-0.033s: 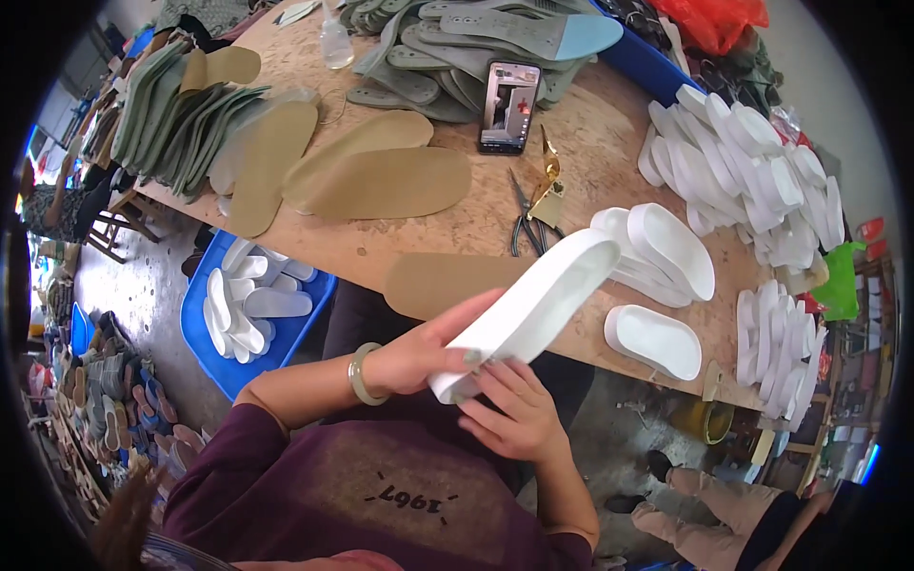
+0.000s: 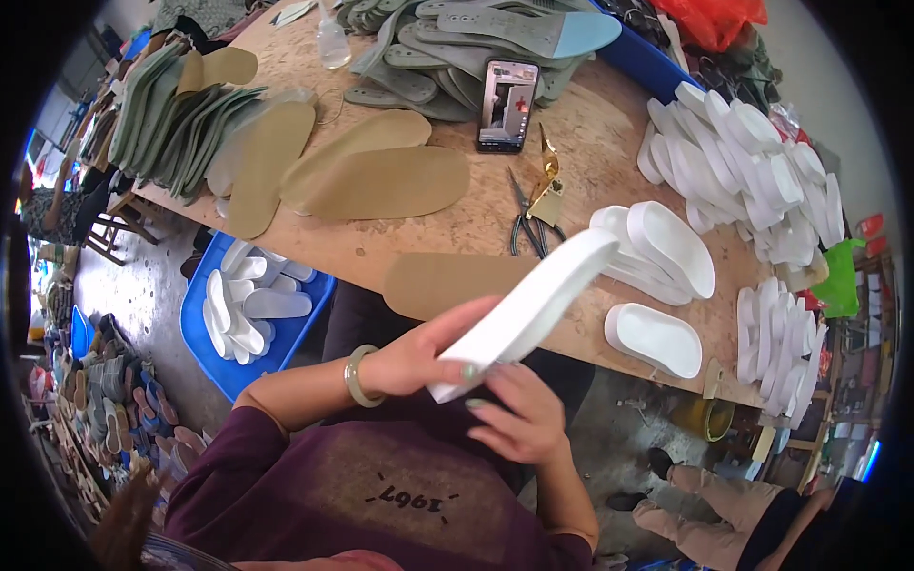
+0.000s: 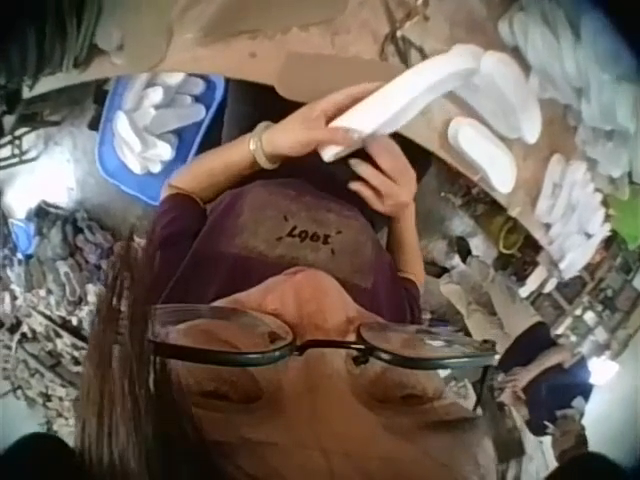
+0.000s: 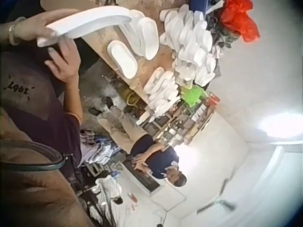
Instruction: The recorder attaches an insole to a shoe sole and trims the excess material with scissors.
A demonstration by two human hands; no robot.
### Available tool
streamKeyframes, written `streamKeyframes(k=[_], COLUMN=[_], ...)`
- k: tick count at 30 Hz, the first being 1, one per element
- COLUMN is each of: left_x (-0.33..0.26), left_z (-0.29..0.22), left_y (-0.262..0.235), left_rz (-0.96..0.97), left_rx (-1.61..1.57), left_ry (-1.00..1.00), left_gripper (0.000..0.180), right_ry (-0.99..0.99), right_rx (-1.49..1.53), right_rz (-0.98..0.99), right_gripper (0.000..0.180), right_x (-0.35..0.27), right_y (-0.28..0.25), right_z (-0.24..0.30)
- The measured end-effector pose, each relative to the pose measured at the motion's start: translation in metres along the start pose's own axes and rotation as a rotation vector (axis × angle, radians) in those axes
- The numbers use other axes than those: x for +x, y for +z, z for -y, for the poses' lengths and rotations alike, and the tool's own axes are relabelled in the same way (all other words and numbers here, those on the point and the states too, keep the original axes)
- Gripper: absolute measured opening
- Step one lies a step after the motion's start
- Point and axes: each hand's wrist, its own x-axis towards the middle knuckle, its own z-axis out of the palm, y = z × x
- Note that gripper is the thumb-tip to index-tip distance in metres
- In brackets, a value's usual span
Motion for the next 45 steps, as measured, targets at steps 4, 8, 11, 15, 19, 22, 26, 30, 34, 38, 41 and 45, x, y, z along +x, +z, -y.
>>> streamKeyframes(k=[4,8,11,15,19,22,26,30,34,38,41,45], left_x=[-0.012,-0.020,-0.026,-0.045,-0.064,-0.070,-0.074,-0.076,-0.075,-0.072,-0.071,-0.070], left_z=[-0.012,-0.008,-0.011,-0.007,-0.004,-0.001,0.001,0.003,0.008,0.012,0.006,0.005], left_y=[-0.007,-0.016,-0.022,-0.029,-0.045,-0.046,-0.051,-0.048,-0.045,-0.040,-0.034,-0.033], left_rz=[0.065,0.284,0.330,-0.180,-0.309,-0.370,-0.420,-0.424,-0.393,-0.370,-0.360,-0.351], left_rx=[1.081,1.710,1.704,0.712,-0.138,-0.216,-0.150,-0.089,-0.100,-0.099,-0.080,0.070], left_ry=[0.378,0.470,0.486,0.329,-0.052,-0.071,-0.013,-0.003,0.043,0.040,-0.038,-0.100], left_gripper=[0.060,0.061,0.058,0.057,0.059,0.056,0.050,0.048,0.051,0.060,0.063,0.060], right_ry=[0.639,0.631,0.894,0.788,0.774,0.790,0.859,0.852,0.816,0.802,0.799,0.801], right_rx=[0.651,1.242,0.885,1.017,1.060,1.094,1.014,0.937,0.967,0.942,0.924,0.907], right_rz=[-0.733,-0.794,-0.766,-0.965,-0.923,-0.900,-0.829,-0.845,-0.866,-0.948,-0.978,-0.998], right_gripper=[0.085,0.088,0.069,0.067,0.068,0.065,0.058,0.049,0.048,0.045,0.045,0.046], right_x=[-0.029,-0.021,-0.015,-0.013,-0.014,-0.017,-0.027,-0.033,-0.033,-0.032,-0.036,-0.037], right_y=[-0.005,-0.017,-0.018,-0.012,-0.001,0.002,-0.006,-0.005,-0.004,-0.006,-0.010,-0.010], right_z=[-0.013,-0.021,-0.020,-0.022,-0.023,-0.027,-0.030,-0.031,-0.032,-0.030,-0.033,-0.032])
